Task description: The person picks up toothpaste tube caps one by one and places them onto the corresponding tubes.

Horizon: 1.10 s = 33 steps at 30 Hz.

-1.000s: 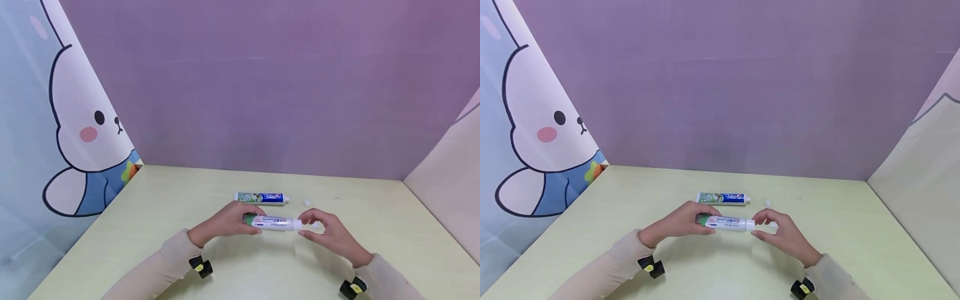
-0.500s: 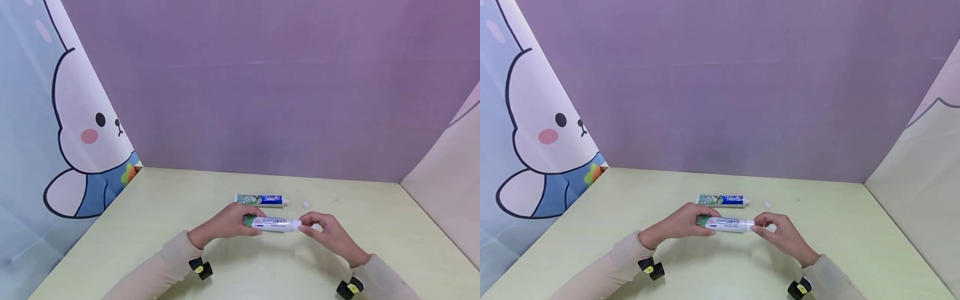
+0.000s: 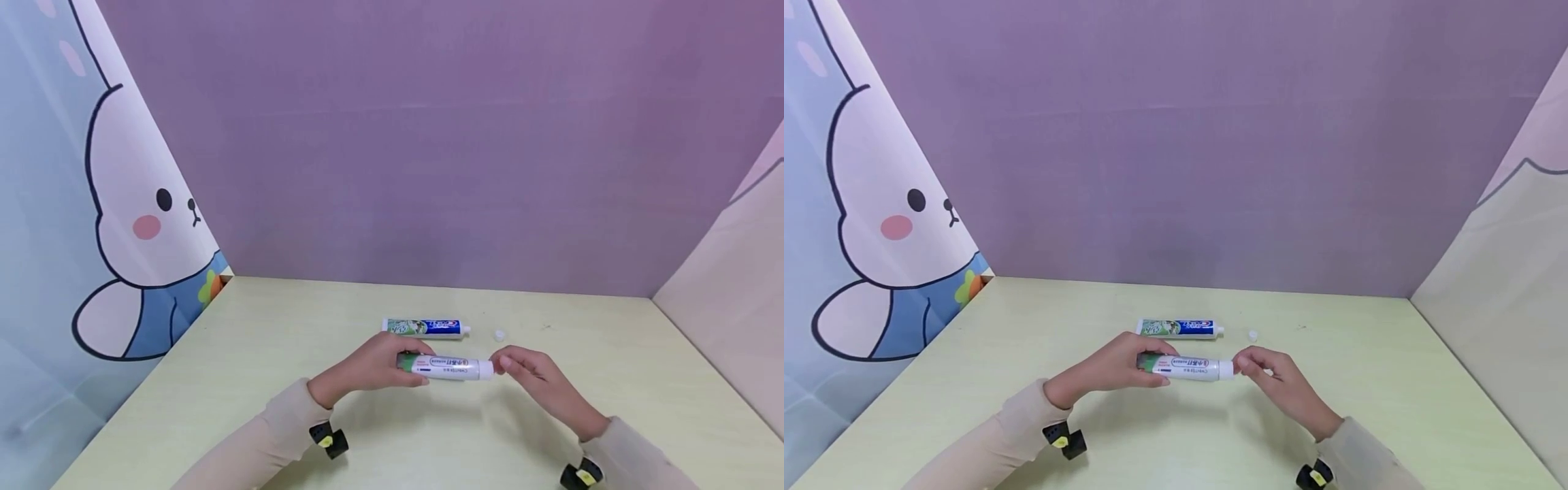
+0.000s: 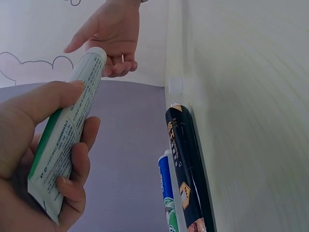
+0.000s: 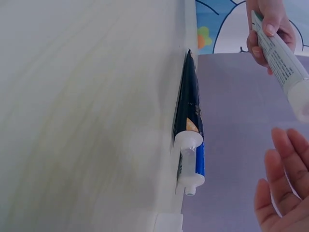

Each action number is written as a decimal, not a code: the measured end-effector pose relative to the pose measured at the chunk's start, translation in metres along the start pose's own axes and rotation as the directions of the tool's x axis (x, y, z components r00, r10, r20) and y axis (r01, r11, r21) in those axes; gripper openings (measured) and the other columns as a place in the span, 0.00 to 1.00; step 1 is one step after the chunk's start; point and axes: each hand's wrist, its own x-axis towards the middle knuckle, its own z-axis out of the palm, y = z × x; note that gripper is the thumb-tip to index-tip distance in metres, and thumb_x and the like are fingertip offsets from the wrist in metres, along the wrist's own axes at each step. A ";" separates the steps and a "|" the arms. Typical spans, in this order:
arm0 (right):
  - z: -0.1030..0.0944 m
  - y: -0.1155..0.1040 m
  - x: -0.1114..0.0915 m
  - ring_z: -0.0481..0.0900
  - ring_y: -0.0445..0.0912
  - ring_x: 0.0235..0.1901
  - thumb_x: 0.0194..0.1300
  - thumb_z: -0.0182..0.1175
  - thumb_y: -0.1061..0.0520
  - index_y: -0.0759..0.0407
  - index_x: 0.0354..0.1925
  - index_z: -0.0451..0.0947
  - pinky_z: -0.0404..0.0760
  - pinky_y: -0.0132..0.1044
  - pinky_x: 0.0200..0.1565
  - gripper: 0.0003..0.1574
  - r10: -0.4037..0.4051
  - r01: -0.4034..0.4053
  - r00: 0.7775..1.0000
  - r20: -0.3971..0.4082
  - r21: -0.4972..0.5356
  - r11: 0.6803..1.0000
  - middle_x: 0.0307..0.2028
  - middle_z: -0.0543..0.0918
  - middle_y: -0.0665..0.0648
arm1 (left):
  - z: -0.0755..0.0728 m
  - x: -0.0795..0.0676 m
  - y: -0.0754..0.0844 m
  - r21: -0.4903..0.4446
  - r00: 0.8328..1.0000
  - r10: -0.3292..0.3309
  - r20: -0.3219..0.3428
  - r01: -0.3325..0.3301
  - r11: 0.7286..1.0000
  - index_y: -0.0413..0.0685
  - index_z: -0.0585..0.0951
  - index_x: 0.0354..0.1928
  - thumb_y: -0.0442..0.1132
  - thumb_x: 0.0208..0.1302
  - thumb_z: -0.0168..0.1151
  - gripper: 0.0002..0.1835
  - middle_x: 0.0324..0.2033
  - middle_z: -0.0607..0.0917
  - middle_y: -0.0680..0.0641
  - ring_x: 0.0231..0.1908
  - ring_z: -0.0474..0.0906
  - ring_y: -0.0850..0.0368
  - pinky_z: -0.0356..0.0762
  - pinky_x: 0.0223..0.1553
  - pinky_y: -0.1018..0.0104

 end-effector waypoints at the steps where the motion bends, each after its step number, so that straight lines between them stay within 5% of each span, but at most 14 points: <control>1: 0.000 0.000 -0.001 0.76 0.37 0.36 0.69 0.51 0.63 0.58 0.41 0.78 0.75 0.32 0.39 0.09 -0.013 0.013 1.000 -0.013 -0.016 1.000 0.36 0.82 0.46 | 0.000 0.000 0.000 0.003 1.000 0.002 -0.001 -0.002 1.000 0.55 0.82 0.47 0.45 0.54 0.70 0.17 0.42 0.84 0.56 0.32 0.74 0.67 0.71 0.31 0.75; 7: 0.002 0.004 -0.007 0.76 0.39 0.38 0.56 0.67 0.62 0.54 0.46 0.77 0.75 0.33 0.40 0.18 -0.115 0.110 0.992 -0.041 -0.112 0.988 0.41 0.82 0.47 | 0.002 0.002 0.001 0.000 1.000 0.004 0.005 -0.004 1.000 0.55 0.83 0.47 0.45 0.54 0.71 0.17 0.42 0.85 0.55 0.33 0.74 0.67 0.72 0.31 0.75; 12: 0.005 0.005 -0.010 0.77 0.39 0.37 0.51 0.71 0.61 0.50 0.43 0.78 0.74 0.31 0.40 0.20 -0.157 0.143 0.984 -0.086 -0.150 0.978 0.40 0.83 0.46 | 0.004 0.005 0.003 0.005 1.000 0.015 0.008 -0.015 1.000 0.55 0.83 0.47 0.44 0.54 0.71 0.17 0.42 0.85 0.56 0.33 0.74 0.67 0.71 0.31 0.75; 22: 0.003 0.004 -0.009 0.76 0.44 0.35 0.54 0.69 0.59 0.48 0.38 0.79 0.73 0.35 0.39 0.12 -0.049 0.033 0.995 -0.089 -0.168 0.985 0.38 0.84 0.45 | 0.007 0.007 0.004 0.012 1.000 0.010 0.007 -0.010 1.000 0.55 0.82 0.47 0.44 0.54 0.71 0.17 0.42 0.84 0.56 0.33 0.74 0.67 0.72 0.32 0.74; 33: 0.005 -0.001 -0.007 0.73 0.34 0.33 0.61 0.62 0.60 0.54 0.36 0.80 0.72 0.32 0.36 0.03 0.012 -0.014 1.000 -0.020 -0.087 0.996 0.33 0.83 0.48 | 0.006 0.004 0.005 0.004 1.000 0.023 0.008 -0.023 1.000 0.52 0.82 0.47 0.43 0.53 0.71 0.17 0.41 0.85 0.55 0.32 0.73 0.68 0.72 0.32 0.75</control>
